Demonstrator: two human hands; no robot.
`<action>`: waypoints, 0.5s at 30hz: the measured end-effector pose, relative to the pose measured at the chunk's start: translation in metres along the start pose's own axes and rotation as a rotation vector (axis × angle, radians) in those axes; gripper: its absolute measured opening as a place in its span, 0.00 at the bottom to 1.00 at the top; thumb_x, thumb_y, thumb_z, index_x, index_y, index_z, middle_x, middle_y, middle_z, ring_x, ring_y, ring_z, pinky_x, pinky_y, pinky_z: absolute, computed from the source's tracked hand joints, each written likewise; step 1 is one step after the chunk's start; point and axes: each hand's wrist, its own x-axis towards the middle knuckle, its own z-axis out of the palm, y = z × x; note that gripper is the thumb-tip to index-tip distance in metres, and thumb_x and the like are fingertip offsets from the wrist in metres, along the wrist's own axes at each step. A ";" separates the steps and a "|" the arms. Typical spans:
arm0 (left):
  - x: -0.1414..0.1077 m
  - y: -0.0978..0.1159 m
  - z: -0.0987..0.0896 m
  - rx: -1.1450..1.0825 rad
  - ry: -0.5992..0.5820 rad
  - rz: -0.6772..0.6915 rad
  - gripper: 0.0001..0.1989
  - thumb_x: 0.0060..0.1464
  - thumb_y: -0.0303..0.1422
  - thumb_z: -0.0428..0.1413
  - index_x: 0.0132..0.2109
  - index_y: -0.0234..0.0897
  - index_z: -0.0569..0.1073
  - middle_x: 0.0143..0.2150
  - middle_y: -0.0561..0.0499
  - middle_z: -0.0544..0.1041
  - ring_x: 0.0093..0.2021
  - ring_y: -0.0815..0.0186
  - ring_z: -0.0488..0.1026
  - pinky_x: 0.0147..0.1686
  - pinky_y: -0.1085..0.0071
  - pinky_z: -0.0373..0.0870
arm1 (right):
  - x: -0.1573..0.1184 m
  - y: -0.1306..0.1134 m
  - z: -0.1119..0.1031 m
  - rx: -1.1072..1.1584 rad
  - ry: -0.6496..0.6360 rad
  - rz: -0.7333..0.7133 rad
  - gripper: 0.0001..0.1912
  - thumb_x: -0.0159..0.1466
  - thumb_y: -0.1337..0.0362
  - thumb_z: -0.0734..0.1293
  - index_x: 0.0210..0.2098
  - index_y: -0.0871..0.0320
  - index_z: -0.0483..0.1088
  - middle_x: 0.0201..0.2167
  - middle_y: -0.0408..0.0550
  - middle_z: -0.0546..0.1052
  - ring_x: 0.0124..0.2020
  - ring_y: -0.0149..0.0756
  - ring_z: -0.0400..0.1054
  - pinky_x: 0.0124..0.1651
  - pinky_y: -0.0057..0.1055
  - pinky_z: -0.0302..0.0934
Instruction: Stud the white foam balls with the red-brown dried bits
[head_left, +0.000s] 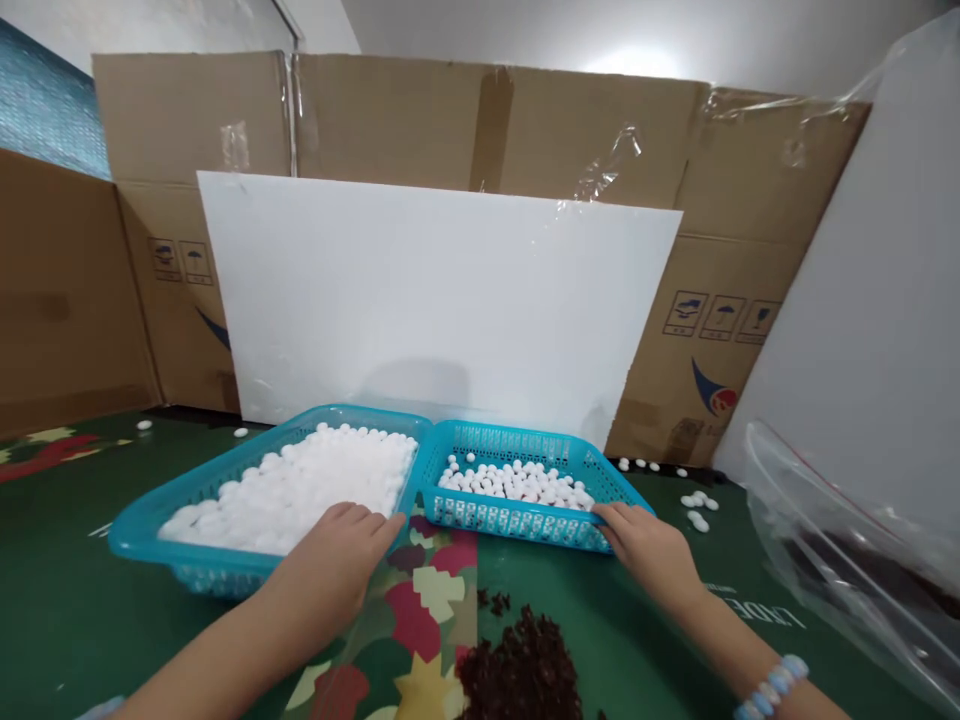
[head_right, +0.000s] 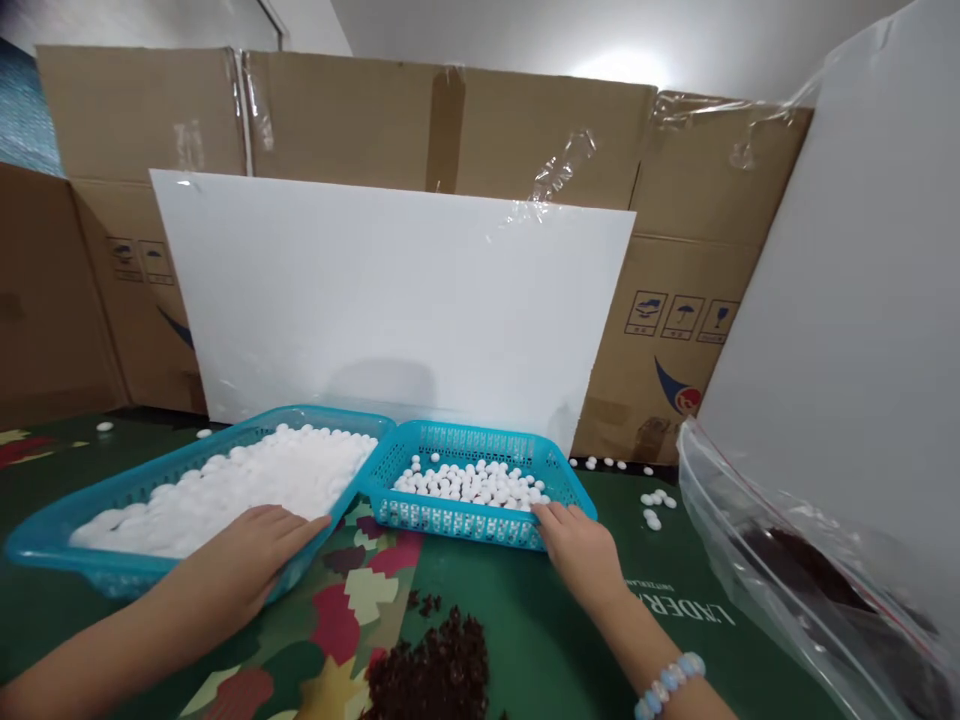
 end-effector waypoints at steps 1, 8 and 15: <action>-0.003 -0.003 0.000 0.009 0.030 0.008 0.23 0.38 0.14 0.38 0.44 0.30 0.62 0.37 0.44 0.70 0.37 0.60 0.64 0.39 0.61 0.58 | -0.002 0.003 0.000 0.008 0.011 -0.009 0.16 0.57 0.69 0.50 0.24 0.57 0.67 0.19 0.42 0.72 0.19 0.29 0.63 0.19 0.23 0.49; -0.011 -0.011 0.011 0.048 0.180 -0.008 0.22 0.40 0.16 0.35 0.42 0.32 0.62 0.35 0.47 0.71 0.36 0.65 0.65 0.42 0.63 0.56 | -0.008 0.009 0.005 0.049 0.079 0.002 0.19 0.58 0.67 0.48 0.24 0.59 0.68 0.22 0.42 0.73 0.20 0.29 0.63 0.20 0.23 0.50; -0.010 -0.006 0.017 0.114 0.297 0.035 0.23 0.41 0.16 0.34 0.42 0.33 0.63 0.34 0.48 0.71 0.34 0.65 0.66 0.39 0.64 0.58 | 0.002 -0.002 0.008 0.049 0.091 0.046 0.18 0.57 0.69 0.49 0.24 0.59 0.68 0.20 0.42 0.72 0.19 0.29 0.63 0.18 0.23 0.49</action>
